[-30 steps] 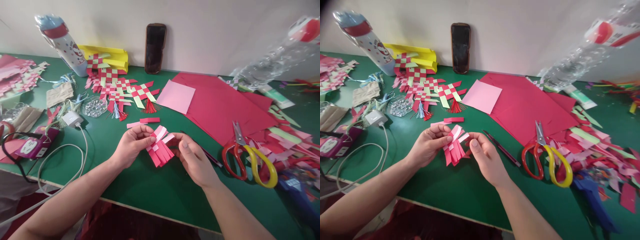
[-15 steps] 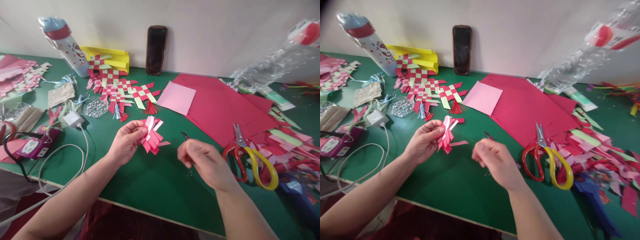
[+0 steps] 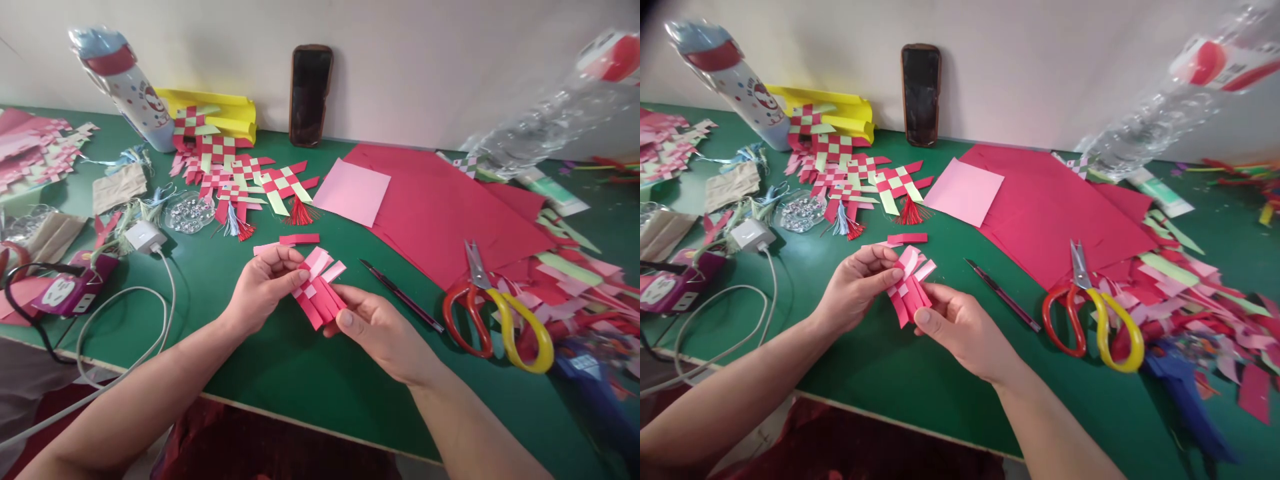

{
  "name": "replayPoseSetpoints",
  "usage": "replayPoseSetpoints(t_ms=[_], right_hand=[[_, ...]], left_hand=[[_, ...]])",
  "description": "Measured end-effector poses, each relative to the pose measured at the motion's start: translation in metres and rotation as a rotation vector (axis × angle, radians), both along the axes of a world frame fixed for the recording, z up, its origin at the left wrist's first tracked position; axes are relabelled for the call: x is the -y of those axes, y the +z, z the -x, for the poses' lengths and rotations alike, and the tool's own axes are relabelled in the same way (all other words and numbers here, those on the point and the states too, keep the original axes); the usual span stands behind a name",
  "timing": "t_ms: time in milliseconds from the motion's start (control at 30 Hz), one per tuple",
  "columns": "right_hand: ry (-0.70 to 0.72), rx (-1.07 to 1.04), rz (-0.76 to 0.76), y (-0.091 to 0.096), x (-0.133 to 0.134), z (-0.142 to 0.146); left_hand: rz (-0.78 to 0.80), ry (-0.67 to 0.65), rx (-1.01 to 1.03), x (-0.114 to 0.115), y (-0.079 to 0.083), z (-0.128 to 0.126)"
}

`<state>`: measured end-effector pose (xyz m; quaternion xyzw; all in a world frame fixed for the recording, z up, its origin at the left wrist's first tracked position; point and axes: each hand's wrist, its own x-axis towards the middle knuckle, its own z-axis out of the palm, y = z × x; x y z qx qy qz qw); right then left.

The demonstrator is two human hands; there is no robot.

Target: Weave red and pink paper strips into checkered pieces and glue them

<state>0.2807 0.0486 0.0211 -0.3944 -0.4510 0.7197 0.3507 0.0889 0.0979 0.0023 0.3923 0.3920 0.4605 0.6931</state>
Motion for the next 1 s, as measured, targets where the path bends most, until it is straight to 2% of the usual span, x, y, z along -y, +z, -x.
replayPoseSetpoints(t_ms=[133,300,467,567,667,767,867,933,1000], right_hand=[[-0.051,0.110,-0.025,-0.003,-0.001,0.001],[-0.192,0.419,-0.104,-0.008,0.000,0.003],[-0.281,0.576,-0.282,-0.009,0.004,0.006],[-0.337,0.644,-0.475,-0.009,0.007,0.007],[-0.325,0.698,-0.750,-0.008,0.009,0.007],[-0.221,0.666,-1.063,-0.007,0.010,0.008],[-0.086,0.620,-1.337,-0.005,0.013,0.010],[-0.012,0.643,-1.449,-0.003,0.018,0.013],[0.044,0.687,-1.496,-0.002,0.024,0.015]], left_hand=[[-0.075,-0.016,-0.074,0.003,-0.002,-0.002],[-0.132,-0.047,-0.177,0.009,-0.003,-0.006],[-0.225,-0.070,-0.242,0.013,0.000,-0.005],[-0.359,-0.117,-0.282,0.016,0.005,0.002],[-0.554,-0.184,-0.457,0.023,0.012,0.015],[-0.796,-0.191,-0.704,0.035,0.017,0.028],[-1.030,-0.139,-0.806,0.051,0.016,0.039],[-1.150,-0.094,-0.841,0.061,0.013,0.047],[-1.216,-0.064,-0.856,0.071,0.008,0.055]])
